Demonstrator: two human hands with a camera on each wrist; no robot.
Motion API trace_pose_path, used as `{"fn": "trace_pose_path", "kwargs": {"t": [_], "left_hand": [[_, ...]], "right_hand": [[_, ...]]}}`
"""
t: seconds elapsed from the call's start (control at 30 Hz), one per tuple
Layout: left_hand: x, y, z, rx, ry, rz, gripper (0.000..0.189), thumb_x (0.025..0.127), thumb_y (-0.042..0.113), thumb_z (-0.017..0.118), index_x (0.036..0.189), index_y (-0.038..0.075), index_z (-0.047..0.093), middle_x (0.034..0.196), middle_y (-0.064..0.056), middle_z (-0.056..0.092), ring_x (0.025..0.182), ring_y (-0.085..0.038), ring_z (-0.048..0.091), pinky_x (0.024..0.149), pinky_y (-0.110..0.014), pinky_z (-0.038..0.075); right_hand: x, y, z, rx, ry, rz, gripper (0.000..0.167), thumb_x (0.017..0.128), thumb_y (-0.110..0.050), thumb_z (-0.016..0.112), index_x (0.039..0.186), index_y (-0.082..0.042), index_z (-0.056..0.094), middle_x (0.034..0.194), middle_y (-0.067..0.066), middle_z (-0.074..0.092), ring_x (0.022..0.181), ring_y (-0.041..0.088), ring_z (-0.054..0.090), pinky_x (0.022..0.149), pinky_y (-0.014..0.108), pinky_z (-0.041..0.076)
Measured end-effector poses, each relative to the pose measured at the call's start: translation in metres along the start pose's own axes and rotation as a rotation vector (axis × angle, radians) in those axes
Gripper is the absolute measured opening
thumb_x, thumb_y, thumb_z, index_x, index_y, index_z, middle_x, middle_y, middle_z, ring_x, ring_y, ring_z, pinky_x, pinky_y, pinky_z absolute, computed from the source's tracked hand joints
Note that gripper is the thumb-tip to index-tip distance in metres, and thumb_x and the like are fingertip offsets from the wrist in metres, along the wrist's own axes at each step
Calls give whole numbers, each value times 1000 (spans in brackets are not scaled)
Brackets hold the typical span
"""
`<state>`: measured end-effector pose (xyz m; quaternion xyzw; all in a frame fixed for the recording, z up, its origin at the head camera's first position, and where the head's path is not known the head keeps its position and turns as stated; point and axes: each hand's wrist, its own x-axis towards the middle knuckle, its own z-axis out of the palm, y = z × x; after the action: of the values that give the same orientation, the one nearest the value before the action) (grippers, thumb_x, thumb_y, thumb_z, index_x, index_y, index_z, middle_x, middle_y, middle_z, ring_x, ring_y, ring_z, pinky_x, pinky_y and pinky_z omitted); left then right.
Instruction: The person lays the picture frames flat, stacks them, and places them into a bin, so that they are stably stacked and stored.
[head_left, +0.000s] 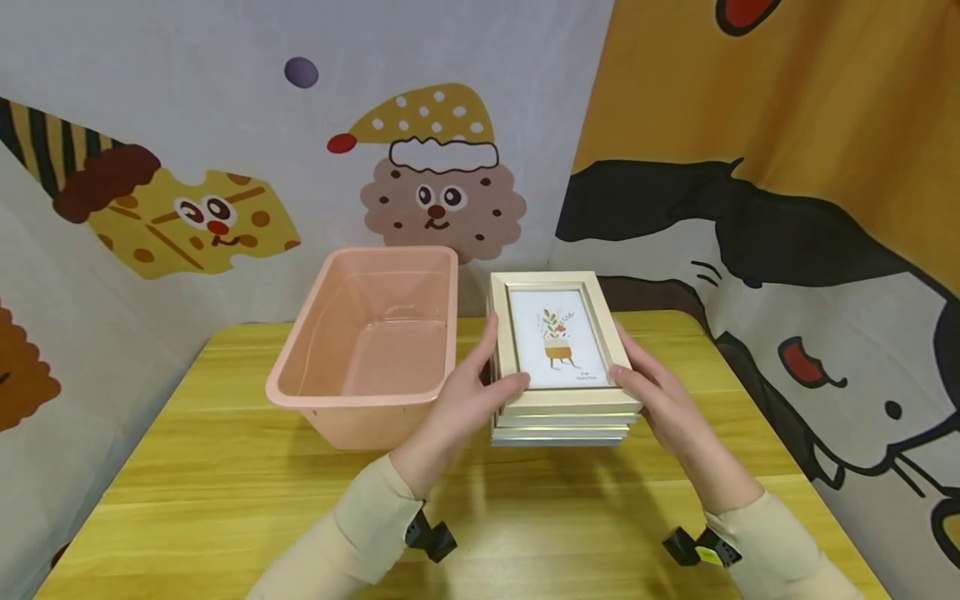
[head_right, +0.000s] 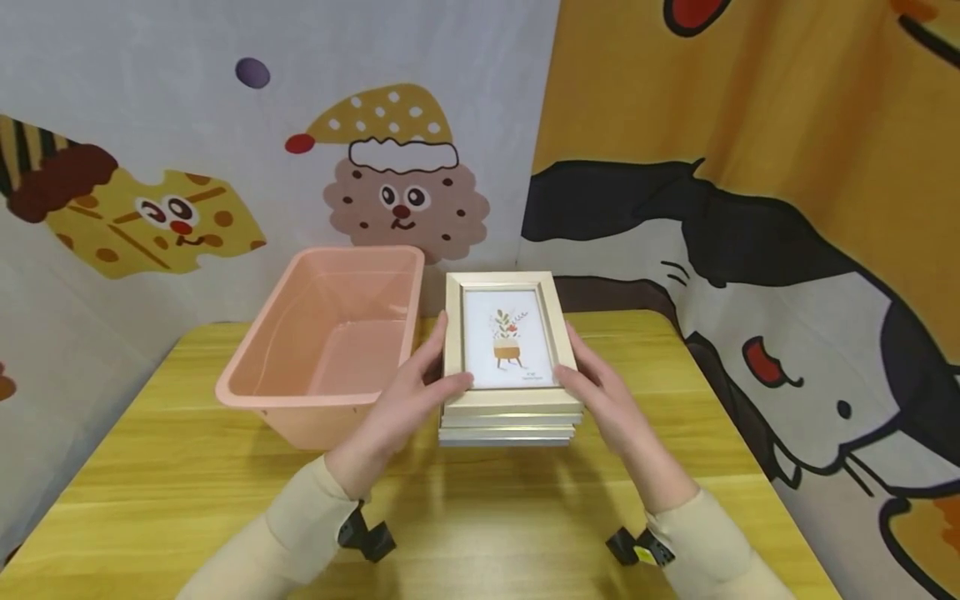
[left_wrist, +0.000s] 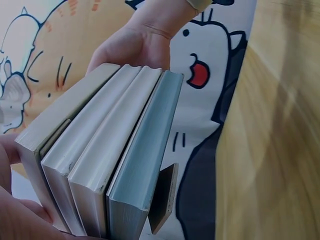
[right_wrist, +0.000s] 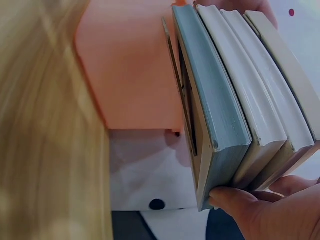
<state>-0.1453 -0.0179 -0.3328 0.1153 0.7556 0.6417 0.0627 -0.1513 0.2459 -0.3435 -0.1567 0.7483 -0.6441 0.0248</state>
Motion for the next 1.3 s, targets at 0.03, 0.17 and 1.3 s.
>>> {"fn": "trace_pose_path", "kwargs": {"t": [0.03, 0.17, 1.3], "left_hand": [[0, 2, -1, 5, 3, 11, 92, 88, 33, 72, 156, 44, 11, 161, 17, 10, 149, -25, 10, 115, -64, 10], [2, 10, -8, 24, -2, 59, 92, 89, 31, 70, 158, 37, 9, 162, 14, 8, 149, -25, 9, 116, -62, 8], [0, 41, -108, -76, -41, 205, 79, 97, 11, 58, 159, 27, 12, 161, -1, 24, 134, -22, 41, 100, -24, 43]], "right_hand": [[1, -2, 1, 1, -1, -5, 63, 102, -14, 46, 159, -15, 19, 164, 12, 10, 136, 35, 25, 90, 17, 45], [7, -12, 3, -3, -13, -48, 63, 102, -13, 46, 159, -15, 19, 165, 9, 10, 139, 34, 23, 91, 17, 44], [72, -62, 69, 50, -113, -142, 67, 99, -17, 52, 158, -15, 21, 163, 3, 20, 126, 29, 46, 87, 23, 51]]}}
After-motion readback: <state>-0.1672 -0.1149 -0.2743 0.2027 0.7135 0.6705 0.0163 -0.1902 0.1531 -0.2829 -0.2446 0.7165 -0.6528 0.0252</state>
